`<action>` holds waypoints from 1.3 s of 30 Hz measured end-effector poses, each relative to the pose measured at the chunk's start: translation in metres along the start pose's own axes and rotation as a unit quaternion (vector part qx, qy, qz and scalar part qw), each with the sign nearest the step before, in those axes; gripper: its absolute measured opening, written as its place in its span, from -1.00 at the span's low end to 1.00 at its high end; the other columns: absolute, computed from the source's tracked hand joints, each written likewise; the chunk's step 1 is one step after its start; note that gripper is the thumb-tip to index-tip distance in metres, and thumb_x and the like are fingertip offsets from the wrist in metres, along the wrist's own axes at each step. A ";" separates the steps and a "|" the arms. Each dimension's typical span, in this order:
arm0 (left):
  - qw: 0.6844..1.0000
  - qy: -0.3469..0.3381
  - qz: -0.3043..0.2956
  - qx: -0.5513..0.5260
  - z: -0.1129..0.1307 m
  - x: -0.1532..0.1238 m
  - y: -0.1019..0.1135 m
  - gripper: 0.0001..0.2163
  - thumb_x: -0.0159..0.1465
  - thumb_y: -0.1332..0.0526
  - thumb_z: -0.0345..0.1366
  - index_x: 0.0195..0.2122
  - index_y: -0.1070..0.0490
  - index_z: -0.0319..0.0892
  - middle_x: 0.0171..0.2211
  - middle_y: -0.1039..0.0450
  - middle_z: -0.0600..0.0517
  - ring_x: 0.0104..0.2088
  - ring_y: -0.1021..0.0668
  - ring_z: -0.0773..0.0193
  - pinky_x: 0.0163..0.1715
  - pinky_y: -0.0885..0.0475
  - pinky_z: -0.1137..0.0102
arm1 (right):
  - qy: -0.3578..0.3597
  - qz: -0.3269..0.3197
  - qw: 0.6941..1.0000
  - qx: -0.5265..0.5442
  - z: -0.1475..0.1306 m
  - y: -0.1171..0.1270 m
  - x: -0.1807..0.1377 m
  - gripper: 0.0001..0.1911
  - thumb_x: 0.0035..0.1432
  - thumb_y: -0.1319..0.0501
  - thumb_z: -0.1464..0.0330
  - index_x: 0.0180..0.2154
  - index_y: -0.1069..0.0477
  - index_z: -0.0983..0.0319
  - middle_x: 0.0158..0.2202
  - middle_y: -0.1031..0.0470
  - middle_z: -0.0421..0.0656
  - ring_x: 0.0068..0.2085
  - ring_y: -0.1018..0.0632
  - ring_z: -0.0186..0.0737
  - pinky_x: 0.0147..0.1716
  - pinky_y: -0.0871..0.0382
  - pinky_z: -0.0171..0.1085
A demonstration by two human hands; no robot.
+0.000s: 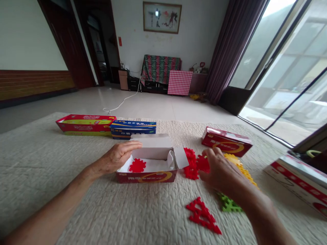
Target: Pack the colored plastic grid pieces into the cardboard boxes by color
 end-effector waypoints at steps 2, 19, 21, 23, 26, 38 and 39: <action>1.000 -0.001 0.001 -0.002 0.000 0.000 0.000 -0.56 0.13 0.02 -0.61 -0.04 -0.48 -0.26 -0.02 -0.51 -0.09 0.03 -0.51 0.25 0.11 -0.38 0.25 | 0.010 0.036 0.999 0.036 -0.008 0.018 0.006 -0.57 -0.05 -0.24 0.25 -0.11 -0.33 0.24 -0.15 -0.41 0.05 -0.23 -0.50 -0.03 -0.28 -0.37 -0.09; 1.000 0.016 -0.012 0.004 0.006 0.003 0.002 -0.57 0.13 0.01 -0.61 -0.04 -0.49 -0.28 -0.01 -0.50 -0.11 0.03 -0.51 0.22 0.10 -0.39 0.28 | 0.156 -0.065 0.973 0.158 -0.125 0.000 0.041 -0.54 -0.08 -0.28 0.33 -0.07 -0.38 0.25 -0.14 -0.41 -0.06 -0.23 -0.47 -0.21 -0.21 -0.37 -0.23; 1.000 0.017 -0.013 0.003 0.006 0.003 0.002 -0.56 0.13 0.02 -0.62 -0.03 -0.48 -0.28 -0.01 -0.50 -0.11 0.04 -0.50 0.23 0.11 -0.38 0.27 | 0.156 -0.040 0.973 0.167 -0.123 0.005 0.040 -0.54 -0.05 -0.27 0.34 -0.05 -0.37 0.27 -0.12 -0.41 -0.04 -0.21 -0.48 -0.21 -0.19 -0.37 -0.23; 1.000 0.018 -0.012 0.003 0.006 0.003 0.003 -0.55 0.13 0.01 -0.62 -0.03 -0.48 -0.26 -0.01 -0.50 -0.10 0.04 -0.50 0.23 0.11 -0.38 0.27 | 0.155 -0.032 0.972 0.174 -0.124 0.010 0.039 -0.66 -0.01 -0.23 0.37 -0.12 -0.41 0.26 -0.19 -0.44 -0.07 -0.26 -0.48 -0.24 -0.25 -0.35 -0.26; 1.000 0.019 -0.007 0.003 0.005 0.002 0.003 -0.56 0.13 0.01 -0.61 -0.04 -0.48 -0.25 -0.01 -0.51 -0.09 0.03 -0.51 0.23 0.10 -0.39 0.26 | 0.176 -0.060 0.966 0.181 -0.135 0.010 0.041 -0.89 0.03 -0.17 0.45 -0.36 -0.46 0.23 -0.36 -0.48 -0.18 -0.38 -0.44 -0.34 -0.37 -0.28 -0.33; 1.000 0.012 -0.011 -0.017 0.000 0.003 -0.001 -0.54 0.10 0.03 -0.61 -0.05 -0.48 -0.28 -0.02 -0.51 -0.13 0.03 -0.51 0.22 0.10 -0.38 0.27 | 0.230 -0.141 0.963 0.022 -0.197 -0.034 0.066 -0.73 -0.08 -0.30 0.15 -0.48 -0.49 0.25 -0.59 -0.44 -0.15 -0.55 -0.41 -0.33 -0.58 -0.13 -0.34; 1.000 0.012 -0.012 -0.020 0.001 0.003 -0.001 -0.54 0.10 0.03 -0.61 -0.05 -0.49 -0.27 -0.02 -0.51 -0.12 0.03 -0.51 0.22 0.10 -0.38 0.27 | 0.233 -0.141 0.962 0.016 -0.200 -0.036 0.067 -0.69 -0.09 -0.32 0.12 -0.45 -0.50 0.25 -0.55 -0.47 -0.11 -0.51 -0.46 -0.28 -0.55 -0.19 -0.33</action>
Point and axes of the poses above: each hand's wrist, its own x-axis towards the middle knuckle, its own y-axis out of the back of the hand, z = x × y, the point moved 6 cm from there along x, towards the middle knuckle
